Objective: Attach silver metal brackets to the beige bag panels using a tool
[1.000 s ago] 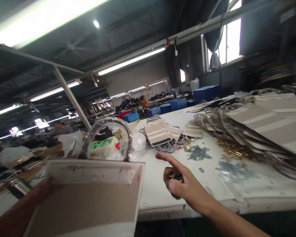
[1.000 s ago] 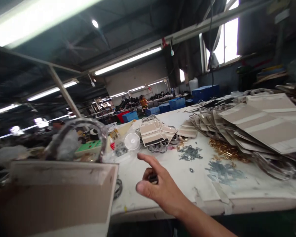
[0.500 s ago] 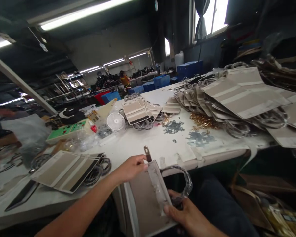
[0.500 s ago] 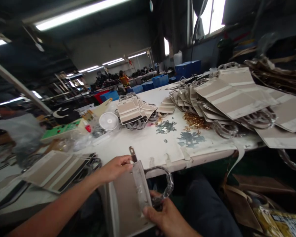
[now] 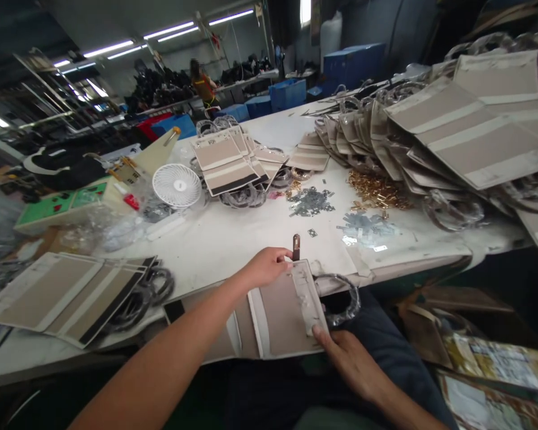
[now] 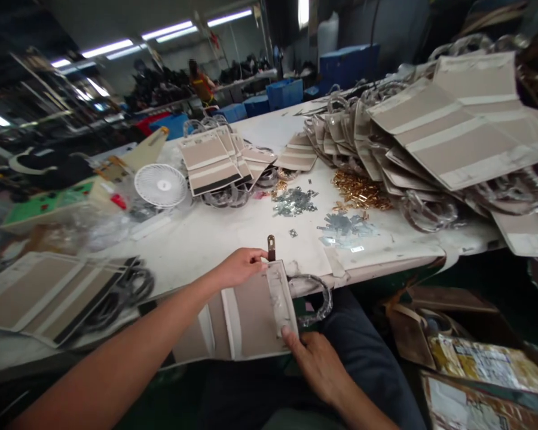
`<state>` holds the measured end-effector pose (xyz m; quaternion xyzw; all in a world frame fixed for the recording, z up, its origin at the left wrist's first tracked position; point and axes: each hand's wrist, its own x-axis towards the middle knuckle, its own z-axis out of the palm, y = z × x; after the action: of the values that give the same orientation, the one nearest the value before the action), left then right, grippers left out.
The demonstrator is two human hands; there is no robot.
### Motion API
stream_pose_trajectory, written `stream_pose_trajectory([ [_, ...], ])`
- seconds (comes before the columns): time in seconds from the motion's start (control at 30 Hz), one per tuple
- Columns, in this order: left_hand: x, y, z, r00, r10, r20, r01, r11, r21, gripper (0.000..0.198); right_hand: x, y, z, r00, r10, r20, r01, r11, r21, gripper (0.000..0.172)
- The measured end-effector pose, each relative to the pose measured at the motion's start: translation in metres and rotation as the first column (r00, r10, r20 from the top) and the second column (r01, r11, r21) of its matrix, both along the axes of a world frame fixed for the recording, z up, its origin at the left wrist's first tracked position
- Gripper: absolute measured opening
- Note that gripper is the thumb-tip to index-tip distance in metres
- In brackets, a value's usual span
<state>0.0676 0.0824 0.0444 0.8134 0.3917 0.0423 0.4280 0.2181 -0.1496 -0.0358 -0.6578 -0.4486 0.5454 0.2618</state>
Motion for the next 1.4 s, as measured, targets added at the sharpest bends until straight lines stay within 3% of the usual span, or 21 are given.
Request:
stream_pose_trajectory([
  [0.1,0.002,0.01,-0.012,0.999,0.042,-0.024,-0.042,0.999,-0.011,0.036,0.009,0.008,0.006,0.991,0.023,0.131,-0.026,0.999,0.022,0.077],
  [0.2,0.001,0.014,-0.023,0.996,0.082,-0.027,-0.083,0.996,-0.021,0.037,0.03,0.007,0.029,0.92,-0.011,0.391,-0.086,0.97,0.229,0.062],
  [0.3,0.0,0.013,-0.029,0.993,0.118,-0.028,-0.118,0.993,0.019,0.034,0.046,0.017,0.058,0.848,-0.166,0.504,-0.153,0.833,0.532,0.037],
  [0.37,0.0,0.012,-0.029,0.989,0.147,-0.029,-0.145,0.987,0.063,0.033,0.048,0.037,0.071,0.778,-0.233,0.583,-0.218,0.771,0.599,0.033],
  [0.47,0.001,0.005,-0.024,0.977,0.21,-0.025,-0.204,0.967,0.151,0.029,0.039,0.076,0.074,0.656,-0.15,0.739,-0.345,0.812,0.471,0.032],
  [0.57,-0.001,-0.013,-0.02,0.951,0.307,0.01,-0.298,0.913,0.278,0.022,0.03,0.101,0.062,0.589,-0.05,0.806,-0.399,0.85,0.344,0.029],
  [0.7,-0.009,-0.059,-0.031,0.951,0.292,0.106,-0.299,0.771,0.562,0.011,0.03,0.103,0.049,0.55,-0.064,0.832,-0.399,0.856,0.33,0.031],
  [0.8,-0.015,-0.093,-0.045,0.97,0.217,0.11,-0.233,0.7,0.675,0.031,0.033,0.1,0.049,0.533,-0.041,0.845,-0.438,0.841,0.318,0.033],
  [0.93,-0.014,-0.109,-0.054,0.978,0.209,0.01,-0.157,0.7,0.697,0.047,0.033,0.103,0.054,0.531,-0.01,0.847,-0.466,0.832,0.301,0.032],
  [1.4,-0.013,-0.107,-0.051,0.977,0.198,-0.082,-0.09,0.727,0.681,0.051,0.031,0.102,0.052,0.517,-0.002,0.856,-0.469,0.836,0.286,0.037],
])
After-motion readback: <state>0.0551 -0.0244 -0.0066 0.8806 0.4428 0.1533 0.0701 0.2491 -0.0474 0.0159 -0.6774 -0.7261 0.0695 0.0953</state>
